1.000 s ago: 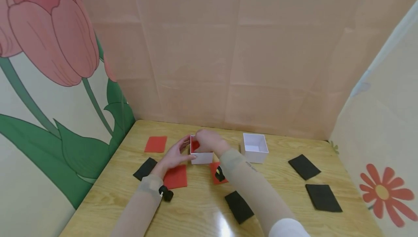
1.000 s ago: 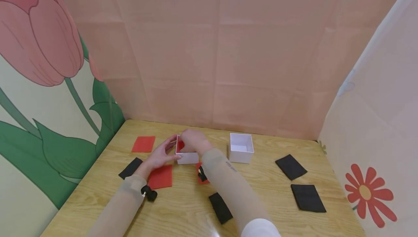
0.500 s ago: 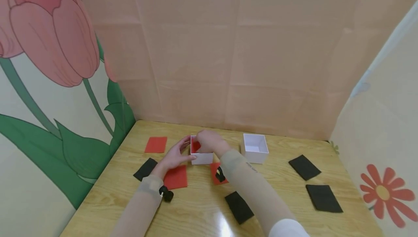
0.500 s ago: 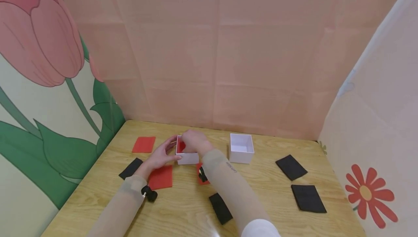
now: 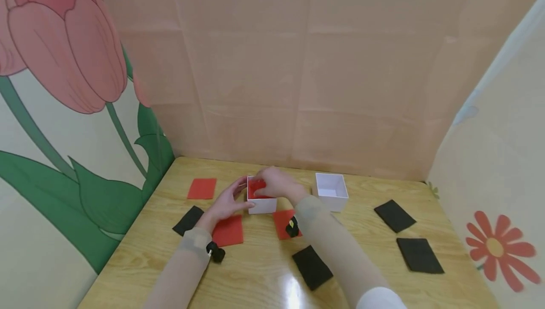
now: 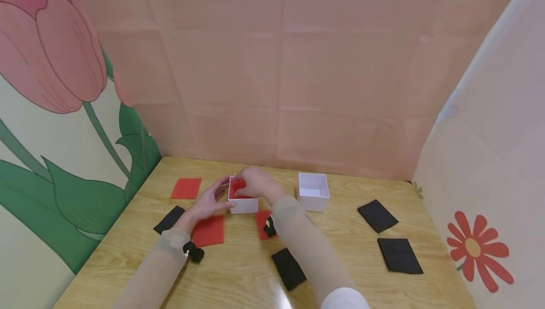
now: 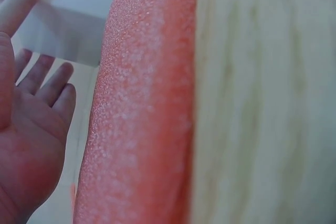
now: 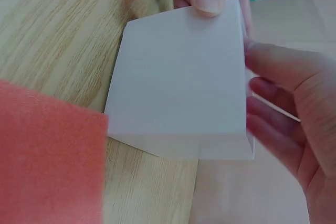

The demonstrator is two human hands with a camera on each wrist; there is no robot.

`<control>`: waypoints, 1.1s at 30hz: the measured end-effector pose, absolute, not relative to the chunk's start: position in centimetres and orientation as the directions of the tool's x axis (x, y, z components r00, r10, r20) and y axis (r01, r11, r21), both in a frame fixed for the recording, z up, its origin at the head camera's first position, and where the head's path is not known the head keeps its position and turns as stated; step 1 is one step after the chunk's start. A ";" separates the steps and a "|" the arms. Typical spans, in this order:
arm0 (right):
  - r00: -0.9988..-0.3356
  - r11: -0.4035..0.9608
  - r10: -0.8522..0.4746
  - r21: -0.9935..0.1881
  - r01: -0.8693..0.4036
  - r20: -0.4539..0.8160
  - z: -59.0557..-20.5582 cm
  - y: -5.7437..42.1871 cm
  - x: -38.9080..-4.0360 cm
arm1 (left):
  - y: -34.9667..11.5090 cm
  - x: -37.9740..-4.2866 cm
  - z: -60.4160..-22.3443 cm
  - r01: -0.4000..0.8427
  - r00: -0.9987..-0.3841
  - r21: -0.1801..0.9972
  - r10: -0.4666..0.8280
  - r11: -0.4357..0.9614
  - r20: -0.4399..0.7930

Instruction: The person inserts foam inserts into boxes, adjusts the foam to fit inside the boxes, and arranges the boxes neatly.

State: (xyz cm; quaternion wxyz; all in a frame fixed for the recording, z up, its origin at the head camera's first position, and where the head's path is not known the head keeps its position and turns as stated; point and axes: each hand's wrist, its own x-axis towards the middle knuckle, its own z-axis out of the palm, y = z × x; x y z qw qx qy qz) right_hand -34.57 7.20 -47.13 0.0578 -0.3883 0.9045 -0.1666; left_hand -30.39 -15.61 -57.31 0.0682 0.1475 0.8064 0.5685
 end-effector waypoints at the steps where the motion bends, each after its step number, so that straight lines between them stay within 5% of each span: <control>1: -0.695 0.633 -0.717 -0.374 -0.678 0.047 -47.2 7.5 -34.5 | -15.6 -30.3 -57.3 0.158 -0.948 0.937 0.314 0.311 0.056; 17: -0.783 0.526 -0.578 -0.628 -0.573 0.230 -49.8 13.1 -32.1 | -15.4 -30.2 -56.9 0.165 -0.950 0.928 0.307 0.334 0.058; 26: -0.735 0.461 -0.631 -0.641 -0.613 0.249 -50.7 15.7 -29.6 | -15.3 -30.1 -56.8 0.170 -0.948 0.925 0.314 0.339 0.059; 33: -0.709 0.549 -0.694 -0.546 -0.633 0.125 -52.1 17.6 -28.4 | -15.2 -30.2 -56.8 0.171 -0.946 0.930 0.319 0.326 0.062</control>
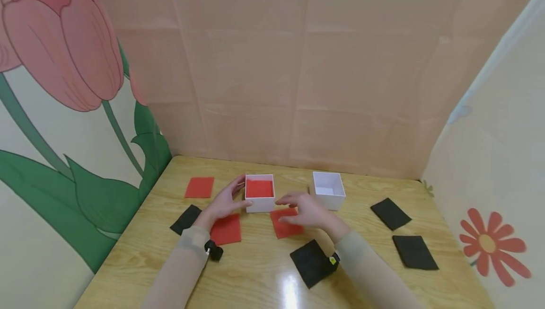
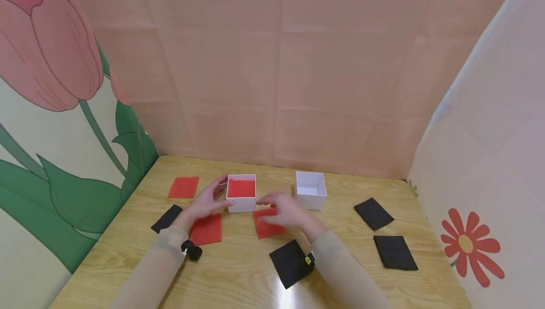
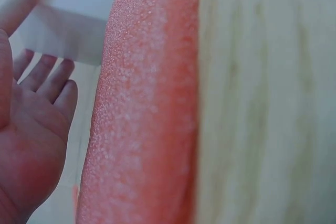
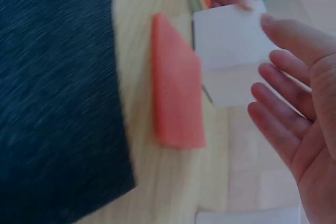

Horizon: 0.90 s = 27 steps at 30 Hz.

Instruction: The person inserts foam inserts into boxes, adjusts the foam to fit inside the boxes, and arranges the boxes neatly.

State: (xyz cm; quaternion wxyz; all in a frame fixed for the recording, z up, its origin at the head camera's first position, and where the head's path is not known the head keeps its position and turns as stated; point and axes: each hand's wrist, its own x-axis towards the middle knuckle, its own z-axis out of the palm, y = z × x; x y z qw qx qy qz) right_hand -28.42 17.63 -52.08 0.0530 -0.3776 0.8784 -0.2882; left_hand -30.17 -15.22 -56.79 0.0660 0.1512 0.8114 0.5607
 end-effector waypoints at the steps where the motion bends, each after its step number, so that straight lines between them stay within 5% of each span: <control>1: -0.705 0.563 -0.702 -0.525 -0.638 0.103 -52.3 17.8 -28.4 | -15.3 -30.2 -56.8 0.171 -0.945 0.930 0.320 0.324 0.063; 27: -0.712 0.700 -0.691 -0.354 -0.620 -0.121 -55.2 18.6 -28.9 | -15.2 -30.2 -56.9 0.152 -0.951 0.931 0.307 0.332 0.045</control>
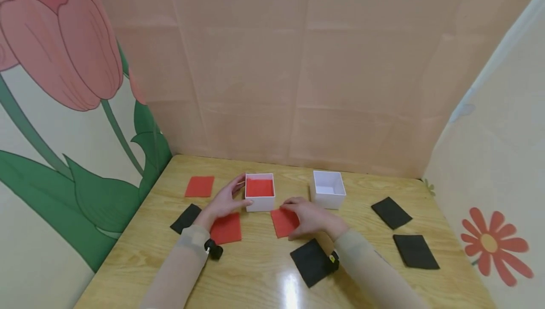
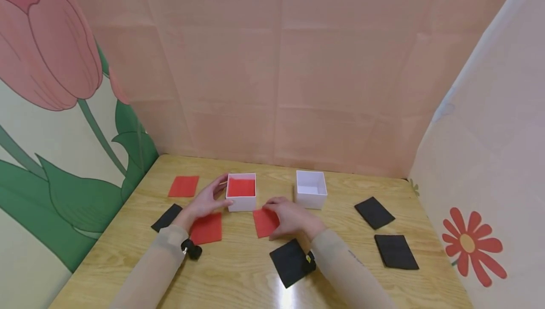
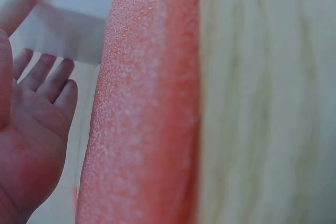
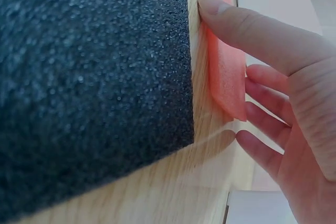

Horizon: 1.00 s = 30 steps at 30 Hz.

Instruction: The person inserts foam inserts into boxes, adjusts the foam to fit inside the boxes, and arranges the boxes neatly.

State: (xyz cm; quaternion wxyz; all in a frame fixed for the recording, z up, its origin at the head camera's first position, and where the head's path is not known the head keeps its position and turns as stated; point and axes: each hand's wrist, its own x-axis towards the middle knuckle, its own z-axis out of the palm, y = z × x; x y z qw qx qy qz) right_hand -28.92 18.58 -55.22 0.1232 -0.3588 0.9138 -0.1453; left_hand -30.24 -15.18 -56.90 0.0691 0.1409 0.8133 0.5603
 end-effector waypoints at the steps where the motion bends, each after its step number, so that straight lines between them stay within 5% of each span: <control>1: -0.712 0.701 -0.692 -0.350 -0.621 -0.123 -55.1 18.5 -28.9 | -15.2 -30.2 -56.9 0.152 -0.951 0.930 0.307 0.333 0.046; 30: -0.686 0.676 -0.722 -0.313 -0.667 -0.097 -54.7 18.7 -28.7 | -15.4 -30.3 -57.1 0.151 -0.949 0.936 0.312 0.318 0.047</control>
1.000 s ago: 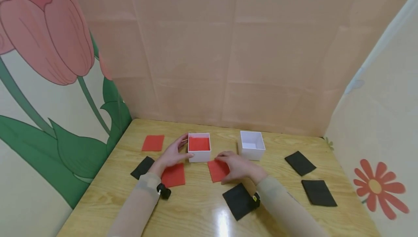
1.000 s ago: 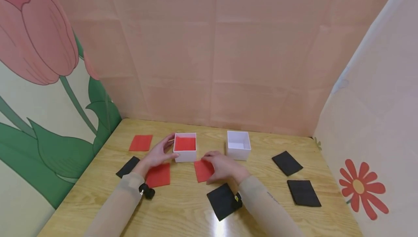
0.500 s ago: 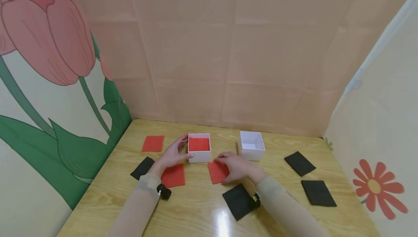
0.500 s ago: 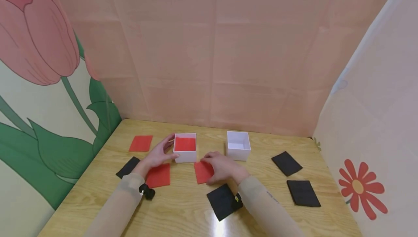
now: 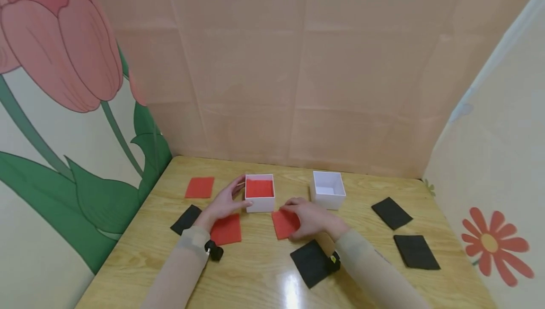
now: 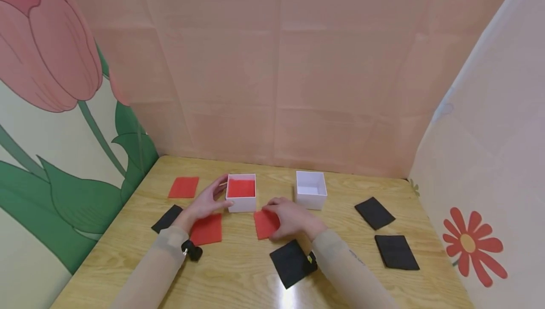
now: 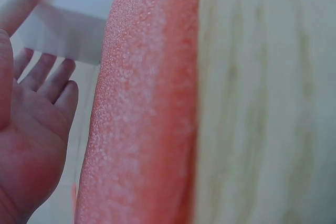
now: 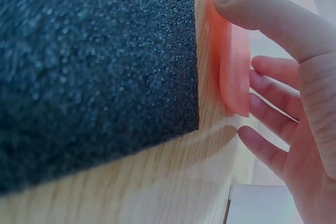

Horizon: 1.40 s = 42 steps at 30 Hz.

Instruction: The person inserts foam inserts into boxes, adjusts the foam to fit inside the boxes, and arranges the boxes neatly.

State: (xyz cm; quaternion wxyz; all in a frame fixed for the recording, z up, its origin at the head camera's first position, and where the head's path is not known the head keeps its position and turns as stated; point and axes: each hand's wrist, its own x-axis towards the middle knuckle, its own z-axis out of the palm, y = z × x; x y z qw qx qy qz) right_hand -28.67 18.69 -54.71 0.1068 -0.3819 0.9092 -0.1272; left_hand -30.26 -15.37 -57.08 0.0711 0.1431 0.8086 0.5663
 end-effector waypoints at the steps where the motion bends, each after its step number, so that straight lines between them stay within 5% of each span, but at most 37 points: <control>1: -0.687 0.676 -0.720 -0.317 -0.665 -0.094 -54.7 18.7 -28.6 | -15.4 -30.3 -57.0 0.153 -0.948 0.936 0.313 0.317 0.049; 42: -0.736 0.620 -0.677 -0.536 -0.573 0.005 -52.1 19.1 -27.9 | -15.5 -30.5 -57.3 0.161 -0.947 0.932 0.318 0.326 0.052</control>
